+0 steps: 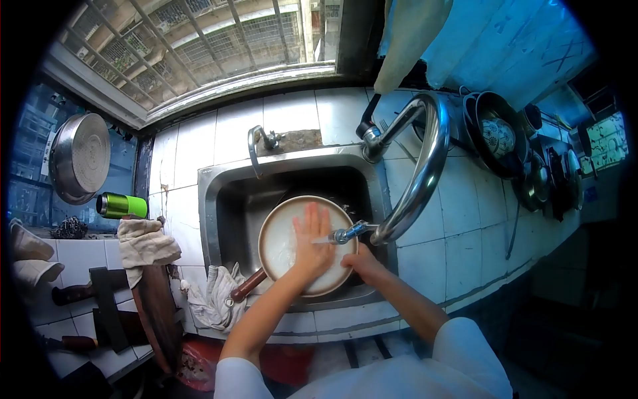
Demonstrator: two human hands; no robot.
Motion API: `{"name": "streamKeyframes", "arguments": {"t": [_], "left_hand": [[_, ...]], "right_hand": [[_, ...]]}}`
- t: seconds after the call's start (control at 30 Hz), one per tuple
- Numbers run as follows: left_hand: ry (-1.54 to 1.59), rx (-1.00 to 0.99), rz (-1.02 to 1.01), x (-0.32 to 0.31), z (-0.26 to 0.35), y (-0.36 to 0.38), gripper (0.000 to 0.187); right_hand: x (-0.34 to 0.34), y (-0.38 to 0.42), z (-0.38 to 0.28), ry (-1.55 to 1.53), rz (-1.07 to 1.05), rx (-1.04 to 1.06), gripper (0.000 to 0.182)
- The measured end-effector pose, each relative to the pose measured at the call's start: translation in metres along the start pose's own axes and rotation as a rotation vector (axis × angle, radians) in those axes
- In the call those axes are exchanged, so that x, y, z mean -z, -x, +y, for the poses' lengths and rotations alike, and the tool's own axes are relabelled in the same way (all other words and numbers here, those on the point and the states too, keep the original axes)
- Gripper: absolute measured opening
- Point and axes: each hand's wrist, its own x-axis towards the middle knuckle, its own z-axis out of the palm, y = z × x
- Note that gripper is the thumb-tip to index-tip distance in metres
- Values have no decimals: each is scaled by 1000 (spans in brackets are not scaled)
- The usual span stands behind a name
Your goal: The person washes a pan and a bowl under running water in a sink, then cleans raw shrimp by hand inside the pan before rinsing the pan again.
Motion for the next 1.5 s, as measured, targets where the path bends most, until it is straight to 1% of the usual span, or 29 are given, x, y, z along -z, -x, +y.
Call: {"name": "streamKeyframes", "arguments": {"t": [0.07, 0.1, 0.17, 0.23, 0.3, 0.33, 0.4, 0.5, 0.53, 0.57, 0.63, 0.67, 0.73, 0.77, 0.8, 0.83, 0.9, 0.93, 0.97, 1.03, 1.07, 1.1, 1.17, 1.23, 1.3, 1.37, 1.43, 1.47, 1.5], "left_hand": [[97, -120, -164, 4, 10, 6, 60], [99, -117, -162, 8, 11, 13, 60], [275, -301, -491, 18, 0, 33, 58], [180, -361, -472, 23, -23, 49, 57], [-128, -200, -424, 38, -42, 49, 58], [-132, -203, -419, 36, -43, 46, 58], [-226, -74, -189, 17, -42, 34, 61], [-40, 74, 254, -21, -15, 9, 65], [-36, 188, 222, -23, 3, -4, 67], [0, 195, 221, -25, 14, -12, 67], [103, 19, 188, -24, 19, -21, 66], [112, 28, 206, -14, 19, -19, 66], [279, -163, -648, 17, 8, -9, 64], [280, -157, -633, 19, -5, 0, 64], [160, -237, -566, 17, -20, 17, 60], [41, -315, -502, 17, -34, 29, 57], [-348, -251, -291, 27, -60, 31, 52], [-250, -150, -245, 31, -62, 25, 55], [-247, -147, -239, 24, -60, 20, 55], [-354, -124, 95, 0, -55, -4, 59], [-408, -94, 152, -10, -49, -13, 64], [-341, -57, 77, -8, -40, -15, 65], [-72, -7, 108, -15, -29, -25, 65], [-292, -302, 76, -42, -23, -25, 71], [31, -194, -181, -27, 1, -18, 62], [88, -260, -386, 10, 7, 2, 56], [171, -308, -445, 8, -23, 18, 50], [129, -256, -295, 16, -35, 25, 49], [-122, -175, -278, 25, -44, 24, 52]], "right_hand": [[-1, 9, -10, -29, 28, 37, 35], [1, 9, -9, -26, 27, 35, 35], [3, 10, -5, -34, 103, 155, 34], [9, 13, -3, 49, 127, 139, 40], [9, 14, 2, 125, 179, 158, 44], [4, 16, 4, 91, 149, 200, 47], [-4, 15, 11, 15, 165, 170, 48], [-16, 12, 12, -91, 182, 104, 51], [-19, 11, 11, -109, 170, 91, 52], [-19, 11, 10, -125, 160, 75, 53], [-9, 0, 19, -189, 150, 60, 48], [-4, -2, 22, -270, 142, 22, 44], [5, -1, 18, -262, 141, 78, 43], [8, -2, 15, -283, 143, 131, 43], [7, 1, 12, -284, 229, 194, 40], [7, 6, 5, -275, 223, 193, 40], [8, 17, -4, 86, 321, 119, 54], [8, 15, 2, 87, 336, 107, 54], [4, 17, 7, 95, 336, 109, 54], [-7, 18, 15, -155, 279, 119, 39], [-11, 18, 20, -251, 271, 91, 40], [-9, 12, 28, -248, 244, 79, 43], [0, 5, 34, -259, 237, 32, 45], [-3, 7, 28, -269, 256, 33, 44], [1, 5, 26, -278, 272, 29, 44], [11, 0, 30, -291, 174, 154, 44], [5, 7, 18, -296, 227, 215, 45], [9, 9, 18, -227, 304, 207, 46], [14, 10, 18, -158, 380, 199, 47]]}}
